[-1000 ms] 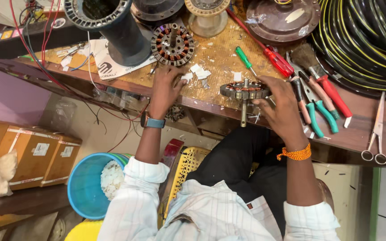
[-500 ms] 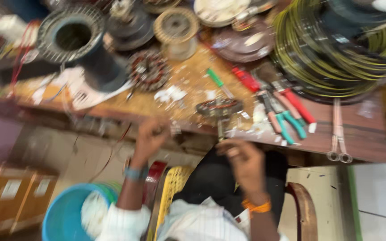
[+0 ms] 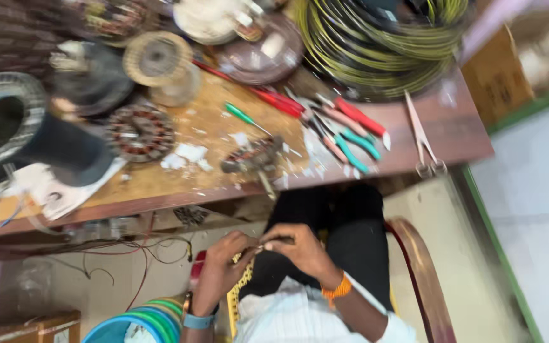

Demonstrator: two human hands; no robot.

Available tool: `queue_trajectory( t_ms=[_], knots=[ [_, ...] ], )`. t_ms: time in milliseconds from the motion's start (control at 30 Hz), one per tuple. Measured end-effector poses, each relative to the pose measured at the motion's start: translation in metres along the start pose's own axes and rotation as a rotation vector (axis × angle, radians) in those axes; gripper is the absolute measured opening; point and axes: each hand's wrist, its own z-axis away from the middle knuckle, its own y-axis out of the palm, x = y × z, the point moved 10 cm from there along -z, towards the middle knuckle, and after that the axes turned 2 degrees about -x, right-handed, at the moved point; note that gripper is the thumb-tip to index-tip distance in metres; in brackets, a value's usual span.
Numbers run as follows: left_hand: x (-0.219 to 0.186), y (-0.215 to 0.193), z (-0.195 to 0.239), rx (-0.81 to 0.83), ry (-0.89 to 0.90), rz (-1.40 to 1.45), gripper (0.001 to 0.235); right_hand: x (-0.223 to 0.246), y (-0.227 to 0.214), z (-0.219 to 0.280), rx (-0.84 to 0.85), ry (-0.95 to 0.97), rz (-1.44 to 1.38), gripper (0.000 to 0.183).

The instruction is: The person works on a motor stator, using scissors to cut small white insulating pieces and a screwdriver to adjust or secure components within the stator slots. The person repeatedly handles the stator and tools on a cluttered workbench.

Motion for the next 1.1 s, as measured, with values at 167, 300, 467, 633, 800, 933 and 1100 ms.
queue_trajectory(
  t_ms=[167, 300, 467, 633, 800, 933, 1100],
  knots=[
    [0.021, 0.018, 0.003, -0.017, -0.142, 0.181, 0.016, 0.0, -0.003, 0.007, -0.009, -0.084, -0.005, 0.014],
    [0.041, 0.033, 0.018, -0.039, -0.217, 0.371, 0.021, 0.016, -0.005, 0.018, -0.094, -0.185, 0.052, 0.011],
    [0.047, 0.034, 0.03, -0.156, -0.242, 0.449, 0.015, 0.029, 0.0, 0.026, -0.199, -0.192, 0.076, 0.012],
    [0.019, 0.024, 0.024, -0.245, -0.186, 0.386, 0.016, 0.069, -0.039, 0.044, -0.176, -0.513, 0.089, 0.014],
    [0.021, 0.032, 0.013, -0.164, -0.193, 0.409, 0.011, 0.094, -0.225, 0.1, -0.876, -0.439, 0.43, 0.012],
    [0.042, 0.052, 0.013, -0.204, -0.3, 0.484, 0.012, 0.101, -0.288, 0.095, -1.058, -0.127, 0.983, 0.016],
    [0.056, 0.091, 0.007, -0.123, -0.526, 0.734, 0.017, 0.064, -0.306, 0.067, -0.881, 0.209, 1.094, 0.047]
  ],
)
